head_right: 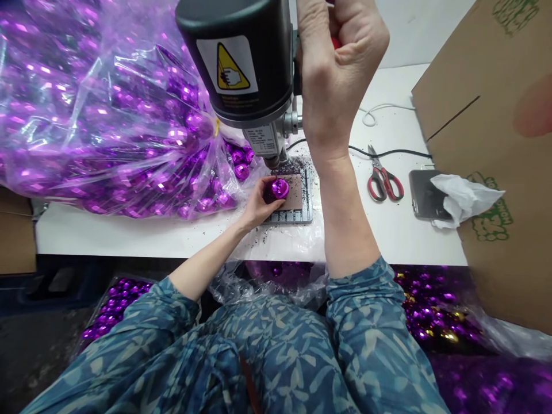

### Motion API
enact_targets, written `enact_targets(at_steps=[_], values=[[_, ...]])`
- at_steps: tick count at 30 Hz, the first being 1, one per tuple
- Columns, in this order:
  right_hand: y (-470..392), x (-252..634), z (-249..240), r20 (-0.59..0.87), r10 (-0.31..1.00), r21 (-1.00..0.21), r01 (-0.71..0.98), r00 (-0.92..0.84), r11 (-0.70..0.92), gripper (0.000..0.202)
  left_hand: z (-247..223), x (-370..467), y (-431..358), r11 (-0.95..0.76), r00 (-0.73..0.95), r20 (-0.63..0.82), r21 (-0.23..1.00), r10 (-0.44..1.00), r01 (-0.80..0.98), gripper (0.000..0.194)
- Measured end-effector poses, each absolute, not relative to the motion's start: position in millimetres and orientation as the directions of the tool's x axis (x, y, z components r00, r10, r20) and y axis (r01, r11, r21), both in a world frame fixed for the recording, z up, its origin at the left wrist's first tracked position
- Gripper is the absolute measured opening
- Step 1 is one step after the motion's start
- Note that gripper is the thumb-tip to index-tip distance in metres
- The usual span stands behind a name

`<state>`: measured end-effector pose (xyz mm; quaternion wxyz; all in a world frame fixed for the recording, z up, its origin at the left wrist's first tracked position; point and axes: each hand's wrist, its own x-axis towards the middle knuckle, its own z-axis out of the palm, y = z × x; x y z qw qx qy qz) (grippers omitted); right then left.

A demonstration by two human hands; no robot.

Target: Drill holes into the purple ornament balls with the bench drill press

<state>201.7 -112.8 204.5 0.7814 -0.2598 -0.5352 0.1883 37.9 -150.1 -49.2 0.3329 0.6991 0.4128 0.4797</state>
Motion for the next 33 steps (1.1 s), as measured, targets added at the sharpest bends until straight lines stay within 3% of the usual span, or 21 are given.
enact_targets(at_steps=[9,16,19,22,33], values=[[-108.9,205.9,200.5,0.772,0.541,-0.581,0.026,0.332,0.813,0.046,-50.7,43.3,-149.1,-0.417,0.17,0.386,0.88,0.907,0.225,0.062],[-104.0,208.0,198.2,0.763,0.534,-0.603,0.107,0.364,0.79,0.029,-47.1,39.3,-150.0,-0.406,0.18,0.372,0.886,0.911,0.224,0.062],[-112.9,206.8,195.5,0.778,0.51,-0.573,0.08,0.368,0.816,0.031,-47.1,39.5,-150.1,-0.404,0.178,0.371,0.889,0.912,0.217,0.064],[-129.6,203.7,188.3,0.782,0.48,-0.554,0.089,0.398,0.828,0.039,-48.9,40.3,-149.3,-0.419,0.171,0.389,0.885,0.905,0.205,0.065],[-156.6,197.1,148.6,0.767,0.407,-0.512,0.091,0.495,0.854,0.027,-47.2,40.7,-150.8,-0.422,0.171,0.391,0.877,0.904,0.23,0.065]])
